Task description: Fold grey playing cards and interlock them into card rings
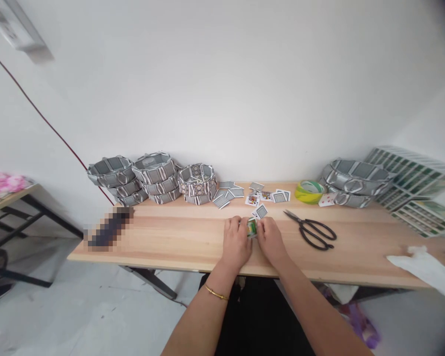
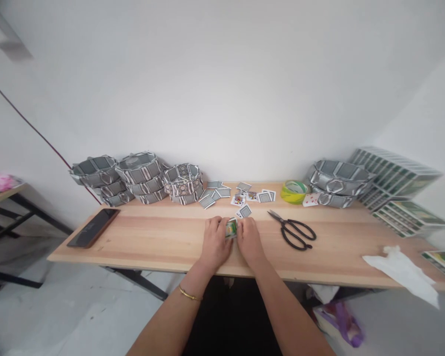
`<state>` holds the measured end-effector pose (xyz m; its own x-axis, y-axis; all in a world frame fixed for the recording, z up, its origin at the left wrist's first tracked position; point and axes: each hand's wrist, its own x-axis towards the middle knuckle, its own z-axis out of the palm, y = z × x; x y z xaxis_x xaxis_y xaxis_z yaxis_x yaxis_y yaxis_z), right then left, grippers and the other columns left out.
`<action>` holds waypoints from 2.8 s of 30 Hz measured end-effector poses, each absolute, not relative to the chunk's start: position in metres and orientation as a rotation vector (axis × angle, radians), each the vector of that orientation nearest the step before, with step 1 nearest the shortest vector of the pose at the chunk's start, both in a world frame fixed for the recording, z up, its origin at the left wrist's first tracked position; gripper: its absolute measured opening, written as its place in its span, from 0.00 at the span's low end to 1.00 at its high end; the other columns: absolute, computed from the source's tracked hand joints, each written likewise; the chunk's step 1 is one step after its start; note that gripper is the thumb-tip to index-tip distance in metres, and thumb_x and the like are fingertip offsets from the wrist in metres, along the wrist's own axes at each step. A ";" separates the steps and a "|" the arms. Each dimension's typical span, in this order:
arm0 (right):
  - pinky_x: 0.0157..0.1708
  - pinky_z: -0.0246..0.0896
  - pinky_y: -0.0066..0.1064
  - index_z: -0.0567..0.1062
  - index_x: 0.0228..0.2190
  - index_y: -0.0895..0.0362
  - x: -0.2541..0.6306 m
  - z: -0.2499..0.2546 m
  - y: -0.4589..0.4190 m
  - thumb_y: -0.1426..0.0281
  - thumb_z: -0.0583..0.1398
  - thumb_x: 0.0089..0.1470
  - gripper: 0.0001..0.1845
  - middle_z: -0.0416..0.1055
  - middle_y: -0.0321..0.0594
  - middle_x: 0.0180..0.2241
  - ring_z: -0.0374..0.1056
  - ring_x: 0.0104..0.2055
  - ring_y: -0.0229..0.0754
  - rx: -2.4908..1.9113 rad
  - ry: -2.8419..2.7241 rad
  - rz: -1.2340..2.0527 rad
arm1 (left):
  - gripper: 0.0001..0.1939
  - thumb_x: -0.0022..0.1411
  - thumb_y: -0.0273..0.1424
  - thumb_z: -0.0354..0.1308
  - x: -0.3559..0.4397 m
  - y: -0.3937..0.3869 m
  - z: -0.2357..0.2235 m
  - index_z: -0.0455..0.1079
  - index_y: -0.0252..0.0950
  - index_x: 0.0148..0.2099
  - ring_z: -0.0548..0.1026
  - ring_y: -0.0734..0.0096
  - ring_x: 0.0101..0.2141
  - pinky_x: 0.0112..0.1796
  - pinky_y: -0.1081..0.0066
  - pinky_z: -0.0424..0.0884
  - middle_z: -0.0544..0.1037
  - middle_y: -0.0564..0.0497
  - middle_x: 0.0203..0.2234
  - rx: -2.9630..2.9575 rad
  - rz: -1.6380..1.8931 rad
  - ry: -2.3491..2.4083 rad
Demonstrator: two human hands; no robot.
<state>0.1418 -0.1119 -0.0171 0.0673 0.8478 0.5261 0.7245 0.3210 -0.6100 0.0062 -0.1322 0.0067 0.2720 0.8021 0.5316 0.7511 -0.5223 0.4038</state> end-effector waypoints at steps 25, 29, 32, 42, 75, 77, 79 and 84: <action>0.39 0.60 0.36 0.68 0.37 0.57 0.163 -0.009 -0.108 0.69 0.46 0.59 0.13 0.72 0.46 0.35 0.67 0.38 0.45 -1.316 -1.997 0.331 | 0.24 0.52 0.24 0.56 0.002 -0.128 0.002 0.61 0.36 0.53 0.63 0.59 0.43 0.46 0.60 0.62 0.64 0.44 0.43 2.381 1.060 1.444; 0.35 0.59 0.34 0.67 0.30 0.56 0.167 -0.008 -0.110 0.70 0.46 0.57 0.11 0.70 0.44 0.30 0.65 0.33 0.44 -1.409 -2.007 0.273 | 0.27 0.51 0.24 0.57 0.003 -0.128 0.004 0.59 0.36 0.54 0.62 0.58 0.44 0.47 0.59 0.62 0.64 0.43 0.44 2.437 1.006 1.363; 0.30 0.57 0.32 0.65 0.27 0.55 0.167 -0.008 -0.110 0.71 0.47 0.54 0.09 0.68 0.41 0.27 0.64 0.29 0.43 -1.442 -1.964 0.258 | 0.27 0.51 0.26 0.57 0.003 -0.128 0.005 0.59 0.37 0.55 0.62 0.57 0.45 0.47 0.58 0.62 0.64 0.43 0.45 2.435 0.986 1.310; 0.28 0.57 0.31 0.66 0.27 0.55 0.168 -0.008 -0.111 0.69 0.47 0.55 0.10 0.70 0.40 0.25 0.66 0.27 0.42 -1.446 -1.855 0.351 | 0.26 0.53 0.29 0.58 0.000 -0.128 0.009 0.60 0.37 0.55 0.63 0.58 0.46 0.48 0.59 0.61 0.65 0.44 0.45 2.359 1.019 1.223; 0.36 0.59 0.33 0.63 0.34 0.57 0.173 0.008 -0.114 0.74 0.47 0.56 0.06 0.72 0.48 0.34 0.69 0.35 0.45 -1.390 -2.200 0.580 | 0.23 0.59 0.27 0.51 0.003 -0.135 0.004 0.58 0.32 0.57 0.61 0.57 0.44 0.47 0.57 0.61 0.62 0.40 0.46 2.511 1.201 1.306; 0.35 0.59 0.32 0.62 0.33 0.56 0.175 0.007 -0.113 0.74 0.47 0.55 0.05 0.71 0.46 0.32 0.68 0.33 0.43 -1.392 -2.191 0.583 | 0.23 0.59 0.29 0.52 0.003 -0.135 0.004 0.58 0.33 0.57 0.61 0.57 0.45 0.48 0.57 0.61 0.62 0.40 0.46 2.460 1.223 1.285; 0.33 0.58 0.31 0.61 0.31 0.55 0.176 0.007 -0.110 0.74 0.47 0.55 0.04 0.71 0.44 0.30 0.67 0.31 0.43 -1.380 -2.188 0.587 | 0.24 0.59 0.30 0.54 0.002 -0.134 0.003 0.58 0.34 0.57 0.61 0.57 0.46 0.49 0.58 0.61 0.62 0.41 0.46 2.410 1.227 1.263; 0.29 0.57 0.30 0.60 0.27 0.54 0.183 0.013 -0.106 0.73 0.48 0.52 0.05 0.68 0.37 0.23 0.64 0.26 0.40 -1.338 -2.185 0.731 | 0.26 0.54 0.31 0.60 0.000 -0.129 0.003 0.60 0.36 0.55 0.62 0.58 0.46 0.49 0.59 0.62 0.63 0.43 0.45 2.265 1.228 1.214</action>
